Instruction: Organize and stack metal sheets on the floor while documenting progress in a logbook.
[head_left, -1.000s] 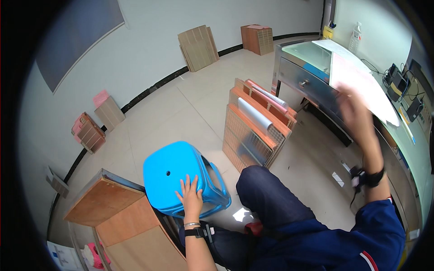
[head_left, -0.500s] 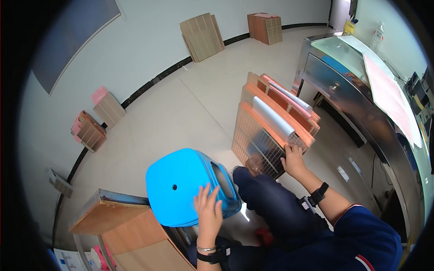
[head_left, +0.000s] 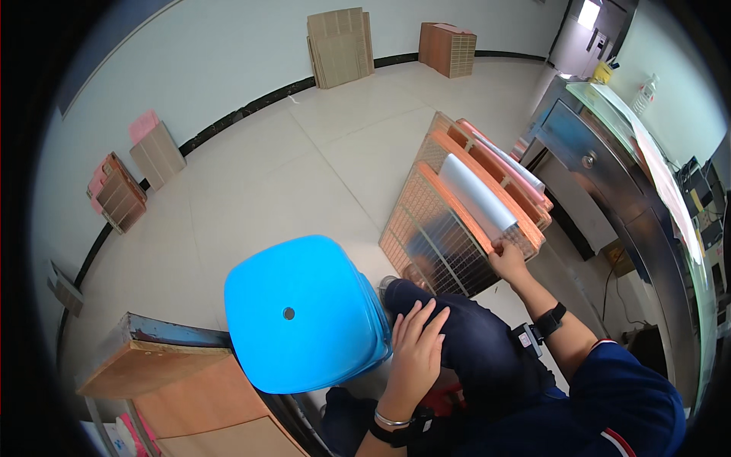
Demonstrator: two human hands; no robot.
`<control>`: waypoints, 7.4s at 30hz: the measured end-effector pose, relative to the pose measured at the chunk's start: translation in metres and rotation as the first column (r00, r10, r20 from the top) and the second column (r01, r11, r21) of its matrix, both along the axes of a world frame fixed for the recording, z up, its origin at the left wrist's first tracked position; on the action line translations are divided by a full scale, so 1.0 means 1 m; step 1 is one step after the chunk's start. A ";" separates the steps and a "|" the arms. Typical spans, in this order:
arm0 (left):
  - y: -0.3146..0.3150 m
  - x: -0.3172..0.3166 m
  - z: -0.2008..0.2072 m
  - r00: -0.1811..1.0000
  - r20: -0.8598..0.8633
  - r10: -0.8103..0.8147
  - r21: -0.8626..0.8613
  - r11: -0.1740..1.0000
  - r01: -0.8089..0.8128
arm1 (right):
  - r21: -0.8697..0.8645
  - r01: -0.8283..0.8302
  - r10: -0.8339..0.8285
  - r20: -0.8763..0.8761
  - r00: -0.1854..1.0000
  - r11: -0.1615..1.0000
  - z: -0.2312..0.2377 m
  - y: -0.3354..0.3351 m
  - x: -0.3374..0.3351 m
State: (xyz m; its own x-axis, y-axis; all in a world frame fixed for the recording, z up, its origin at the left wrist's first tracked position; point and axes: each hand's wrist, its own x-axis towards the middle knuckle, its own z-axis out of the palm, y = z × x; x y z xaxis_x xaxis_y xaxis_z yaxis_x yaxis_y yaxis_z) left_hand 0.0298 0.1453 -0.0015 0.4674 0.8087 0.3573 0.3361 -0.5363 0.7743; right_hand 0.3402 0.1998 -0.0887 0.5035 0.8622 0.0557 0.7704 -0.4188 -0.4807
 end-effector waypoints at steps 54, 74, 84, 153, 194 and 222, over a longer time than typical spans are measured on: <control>-0.015 0.160 -0.057 0.917 -0.006 0.399 -0.730 0.625 -0.277 | -0.085 -0.542 0.388 -0.607 0.694 0.836 0.030 -0.123 0.004; -0.012 0.150 -0.066 0.895 0.166 0.415 -0.905 0.424 -0.029 | 0.168 -0.521 0.372 -0.873 0.315 0.837 0.000 -0.128 -0.003; -0.013 0.147 -0.064 0.877 0.180 0.446 -0.906 0.422 -0.029 | 0.166 -0.507 0.368 -0.869 0.330 0.846 0.000 -0.129 -0.009; -0.023 0.123 -0.075 0.857 0.236 0.458 -0.904 0.428 0.020 | 0.062 -0.611 0.573 -0.430 0.698 0.790 0.025 -0.118 -0.027; -0.021 0.123 -0.061 0.869 0.220 0.444 -0.923 0.383 0.038 | 0.038 -0.576 0.551 -0.348 0.758 0.817 0.033 -0.118 -0.027; -0.022 0.123 -0.057 0.855 0.226 0.466 -0.931 0.361 0.049 | 0.031 -0.591 0.574 -0.284 0.768 0.806 0.033 -0.120 -0.032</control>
State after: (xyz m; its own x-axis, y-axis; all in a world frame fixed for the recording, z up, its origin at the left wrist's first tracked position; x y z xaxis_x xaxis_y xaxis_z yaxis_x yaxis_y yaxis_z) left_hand 0.1528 0.1238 -0.0584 0.2552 0.7987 -0.5449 -0.1385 0.5880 0.7969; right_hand 0.3085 0.0799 -0.0555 -0.1097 0.9919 -0.0633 0.7204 0.0355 -0.6926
